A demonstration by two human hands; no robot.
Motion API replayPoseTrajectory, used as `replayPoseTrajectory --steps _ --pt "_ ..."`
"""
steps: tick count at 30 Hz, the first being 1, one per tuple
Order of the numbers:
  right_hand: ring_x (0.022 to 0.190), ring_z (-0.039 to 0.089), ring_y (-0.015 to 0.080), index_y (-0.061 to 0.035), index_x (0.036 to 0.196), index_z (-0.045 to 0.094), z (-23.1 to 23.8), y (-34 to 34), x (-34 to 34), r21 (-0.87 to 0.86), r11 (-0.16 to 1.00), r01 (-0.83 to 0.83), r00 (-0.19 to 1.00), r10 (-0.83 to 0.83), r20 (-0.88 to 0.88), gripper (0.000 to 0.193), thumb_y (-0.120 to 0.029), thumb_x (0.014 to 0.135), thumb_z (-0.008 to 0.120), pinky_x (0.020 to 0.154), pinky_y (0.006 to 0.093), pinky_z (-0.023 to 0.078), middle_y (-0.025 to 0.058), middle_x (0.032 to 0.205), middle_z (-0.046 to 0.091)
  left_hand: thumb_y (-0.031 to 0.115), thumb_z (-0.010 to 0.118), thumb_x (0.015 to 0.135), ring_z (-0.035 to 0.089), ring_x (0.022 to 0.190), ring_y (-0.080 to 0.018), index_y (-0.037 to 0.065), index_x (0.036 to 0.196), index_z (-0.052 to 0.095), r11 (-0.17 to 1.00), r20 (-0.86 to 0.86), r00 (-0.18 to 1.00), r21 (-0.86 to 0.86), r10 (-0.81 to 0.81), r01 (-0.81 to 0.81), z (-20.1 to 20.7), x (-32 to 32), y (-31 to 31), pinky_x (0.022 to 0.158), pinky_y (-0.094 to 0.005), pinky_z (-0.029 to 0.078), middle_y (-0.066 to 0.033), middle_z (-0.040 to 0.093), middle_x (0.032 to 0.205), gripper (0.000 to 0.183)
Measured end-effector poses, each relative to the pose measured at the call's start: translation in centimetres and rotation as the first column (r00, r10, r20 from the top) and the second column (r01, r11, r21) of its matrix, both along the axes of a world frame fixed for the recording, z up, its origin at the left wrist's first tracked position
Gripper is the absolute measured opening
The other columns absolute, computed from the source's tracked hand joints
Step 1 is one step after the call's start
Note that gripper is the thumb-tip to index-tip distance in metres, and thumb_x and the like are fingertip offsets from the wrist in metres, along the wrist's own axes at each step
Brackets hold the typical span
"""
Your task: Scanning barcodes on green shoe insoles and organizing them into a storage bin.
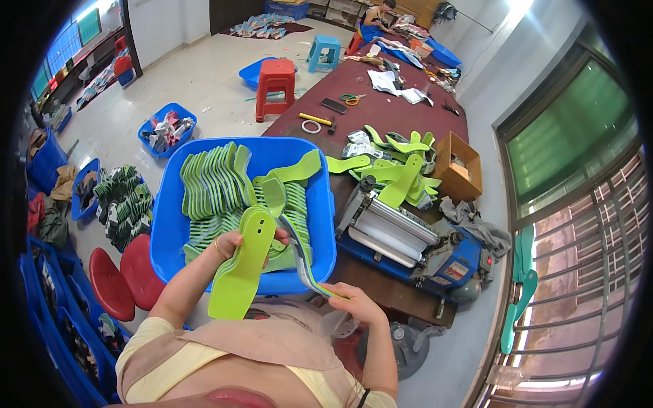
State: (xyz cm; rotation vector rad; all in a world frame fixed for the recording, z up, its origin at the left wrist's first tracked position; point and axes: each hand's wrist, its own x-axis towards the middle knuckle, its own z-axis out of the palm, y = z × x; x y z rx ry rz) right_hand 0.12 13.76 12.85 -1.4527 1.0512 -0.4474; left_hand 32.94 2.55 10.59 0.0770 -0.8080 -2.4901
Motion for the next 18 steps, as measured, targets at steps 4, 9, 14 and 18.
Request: replayPoseTrajectory --steps 4,9,14,18 --pt "0.085 0.050 0.0120 -0.0001 0.122 0.056 -0.3 0.3 0.2 0.089 0.992 0.087 0.989 -0.097 0.115 0.056 -0.039 0.083 0.061 0.078 0.0259 0.041 0.0054 0.108 0.059 0.036 0.078 0.061 0.064 0.078 -0.0273 -0.003 0.137 0.031 0.985 0.066 0.983 0.011 0.174 -0.175 -0.5 0.0 0.1 0.065 -0.0358 0.054 -0.0183 0.043 0.132 0.098" --pt "0.102 0.053 0.0175 0.0003 0.122 0.056 0.3 0.0 0.7 0.340 0.939 0.055 0.964 -0.139 0.226 0.059 -0.041 0.080 0.064 0.091 0.0295 0.039 0.0086 0.111 0.061 0.034 0.077 0.062 0.064 0.084 -0.0274 -0.002 0.138 0.028 0.965 0.035 0.965 0.031 0.259 -0.260 -0.5 1.0 0.3 0.069 -0.0377 0.054 -0.0153 0.042 0.134 0.097" --pt "0.077 0.052 0.0098 0.0037 0.115 0.059 -1.2 0.8 2.4 0.387 0.918 0.080 0.882 -0.246 0.401 0.066 -0.049 0.076 0.064 0.071 0.0228 0.041 0.0099 0.105 0.064 0.028 0.076 0.066 0.063 0.094 -0.0257 -0.002 0.138 0.030 0.973 0.032 0.975 0.066 0.221 -0.223 -1.9 1.6 0.0 0.079 -0.0371 0.054 -0.0134 0.042 0.136 0.090" --pt "0.058 0.040 0.0044 0.0046 0.115 0.058 -2.8 0.7 2.5 0.352 0.931 0.100 0.905 -0.232 0.357 0.073 -0.058 0.076 0.059 0.052 0.0188 0.033 0.0095 0.097 0.067 0.022 0.075 0.069 0.061 0.101 -0.0210 0.000 0.136 0.033 0.962 0.105 0.961 0.065 0.257 -0.265 -5.1 2.1 -0.4 0.083 -0.0332 0.053 -0.0126 0.046 0.132 0.083"
